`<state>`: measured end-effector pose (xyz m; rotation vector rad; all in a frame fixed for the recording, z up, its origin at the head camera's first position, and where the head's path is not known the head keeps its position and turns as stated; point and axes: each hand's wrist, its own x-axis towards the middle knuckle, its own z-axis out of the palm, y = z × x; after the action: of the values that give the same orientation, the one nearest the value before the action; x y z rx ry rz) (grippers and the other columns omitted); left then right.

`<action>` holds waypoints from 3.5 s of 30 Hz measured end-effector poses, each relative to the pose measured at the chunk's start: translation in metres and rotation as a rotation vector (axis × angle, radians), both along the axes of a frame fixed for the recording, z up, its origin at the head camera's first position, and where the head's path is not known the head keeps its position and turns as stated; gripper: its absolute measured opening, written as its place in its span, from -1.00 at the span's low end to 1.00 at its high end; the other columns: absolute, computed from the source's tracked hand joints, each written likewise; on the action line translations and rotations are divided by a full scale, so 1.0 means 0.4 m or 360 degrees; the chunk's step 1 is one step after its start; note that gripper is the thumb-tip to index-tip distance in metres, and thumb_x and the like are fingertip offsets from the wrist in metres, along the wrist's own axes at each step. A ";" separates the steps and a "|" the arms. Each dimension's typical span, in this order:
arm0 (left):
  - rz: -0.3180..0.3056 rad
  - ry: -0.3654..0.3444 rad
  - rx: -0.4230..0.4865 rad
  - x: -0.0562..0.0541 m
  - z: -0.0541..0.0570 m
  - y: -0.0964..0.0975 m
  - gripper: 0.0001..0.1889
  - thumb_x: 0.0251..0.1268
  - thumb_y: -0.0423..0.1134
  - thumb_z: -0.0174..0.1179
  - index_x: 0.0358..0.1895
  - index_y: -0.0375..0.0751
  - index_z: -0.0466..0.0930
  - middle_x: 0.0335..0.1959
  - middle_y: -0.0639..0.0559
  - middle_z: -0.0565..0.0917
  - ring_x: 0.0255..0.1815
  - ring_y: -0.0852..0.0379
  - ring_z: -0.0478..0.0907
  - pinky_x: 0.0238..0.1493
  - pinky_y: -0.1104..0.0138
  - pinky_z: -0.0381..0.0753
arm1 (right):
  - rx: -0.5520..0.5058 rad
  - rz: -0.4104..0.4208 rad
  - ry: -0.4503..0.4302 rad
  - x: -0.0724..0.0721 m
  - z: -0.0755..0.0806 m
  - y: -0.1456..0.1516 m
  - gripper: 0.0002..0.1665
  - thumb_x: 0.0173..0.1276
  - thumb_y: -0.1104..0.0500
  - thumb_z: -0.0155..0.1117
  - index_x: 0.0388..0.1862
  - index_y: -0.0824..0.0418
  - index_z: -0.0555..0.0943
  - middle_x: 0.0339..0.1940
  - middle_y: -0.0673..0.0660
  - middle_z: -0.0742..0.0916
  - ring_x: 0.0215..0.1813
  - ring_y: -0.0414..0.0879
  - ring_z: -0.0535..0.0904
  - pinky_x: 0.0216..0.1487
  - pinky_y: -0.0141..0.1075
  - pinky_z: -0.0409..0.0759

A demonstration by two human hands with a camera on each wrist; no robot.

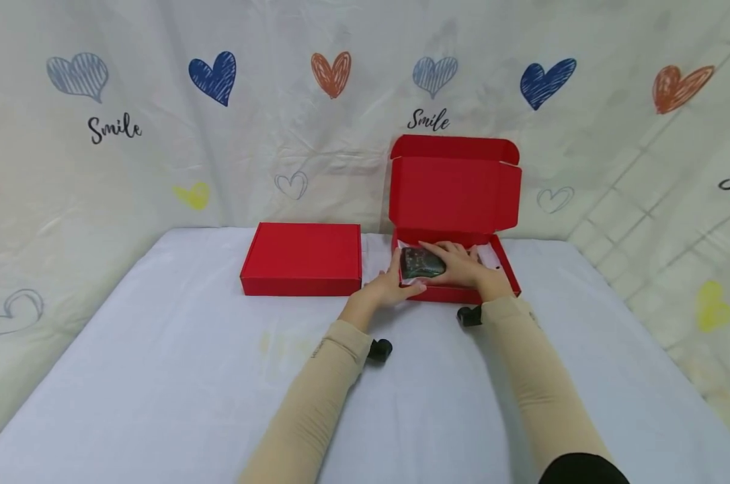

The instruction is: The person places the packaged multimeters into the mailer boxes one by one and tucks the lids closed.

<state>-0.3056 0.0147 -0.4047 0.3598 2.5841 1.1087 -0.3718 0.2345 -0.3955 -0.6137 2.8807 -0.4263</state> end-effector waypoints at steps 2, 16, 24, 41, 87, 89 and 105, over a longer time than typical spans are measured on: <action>-0.0014 0.0001 0.0007 0.004 0.001 -0.004 0.12 0.38 0.27 0.18 0.68 0.07 -0.48 0.59 -0.24 0.17 0.62 -0.27 -0.02 0.44 -0.15 0.30 | -0.0003 -0.0003 -0.0005 0.002 -0.003 -0.003 0.18 0.22 -0.09 0.52 0.69 0.02 0.09 0.52 0.37 0.26 0.53 0.37 0.04 0.38 0.56 -0.35; -0.0129 -0.0009 0.0061 0.004 0.011 -0.029 0.10 0.48 0.18 0.13 0.65 -0.10 -0.56 0.62 -0.30 0.07 0.63 -0.34 -0.08 0.47 -0.11 0.26 | 0.0005 -0.0048 0.0003 0.014 0.001 -0.024 0.18 0.23 -0.10 0.51 0.70 0.03 0.08 0.53 0.39 0.26 0.53 0.38 0.06 0.37 0.56 -0.38; -0.0151 -0.0024 0.0071 -0.001 0.011 -0.033 0.11 0.46 0.18 0.15 0.65 -0.09 -0.56 0.57 -0.27 0.17 0.55 -0.26 0.14 0.43 -0.05 0.36 | 0.0034 -0.0046 -0.0013 0.017 0.008 -0.024 0.22 0.22 -0.14 0.52 0.71 0.00 0.03 0.54 0.38 0.25 0.55 0.37 0.04 0.36 0.58 -0.31; -0.0178 -0.0041 0.0061 -0.002 0.035 -0.037 0.10 0.46 0.17 0.15 0.66 -0.03 -0.54 0.54 -0.26 0.22 0.49 -0.19 0.24 0.43 -0.07 0.35 | 0.0060 -0.0036 -0.0102 0.027 0.043 -0.008 0.17 0.25 -0.13 0.51 0.70 0.05 0.08 0.59 0.38 0.20 0.58 0.35 0.01 0.40 0.54 -0.23; 0.0089 0.0429 0.0614 -0.040 0.124 -0.126 -0.42 0.53 -0.15 0.15 0.55 -0.10 0.33 0.36 -0.10 0.57 0.33 -0.09 0.52 0.25 0.06 0.58 | -0.0585 -0.0280 0.0340 0.102 0.088 0.073 -0.44 0.48 0.16 0.34 0.42 0.23 0.53 0.34 0.31 0.57 0.30 0.26 0.47 0.14 0.14 0.64; 0.0171 0.0463 0.0706 -0.050 0.123 -0.127 -0.47 0.54 -0.19 0.15 0.51 -0.11 0.40 0.32 -0.09 0.60 0.29 -0.08 0.55 0.23 0.07 0.59 | -0.0678 -0.0308 0.0420 0.105 0.091 0.084 -0.48 0.51 0.19 0.30 0.40 0.24 0.54 0.31 0.32 0.61 0.28 0.27 0.50 0.16 0.15 0.62; 0.0570 0.0340 0.1412 -0.140 0.135 -0.101 -0.54 0.53 -0.40 0.05 0.44 -0.35 0.44 0.32 -0.23 0.58 0.27 -0.17 0.57 0.33 0.07 0.50 | -0.1562 -0.1116 0.0638 0.073 0.121 0.195 -0.49 0.55 0.12 0.19 0.40 0.24 0.54 -0.06 -0.05 0.66 -0.24 -0.39 0.54 -0.15 -0.52 0.52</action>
<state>-0.3617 -0.0258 -0.3508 0.2001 2.2068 2.4408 -0.3425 0.3125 -0.3470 0.3244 3.0019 -2.0636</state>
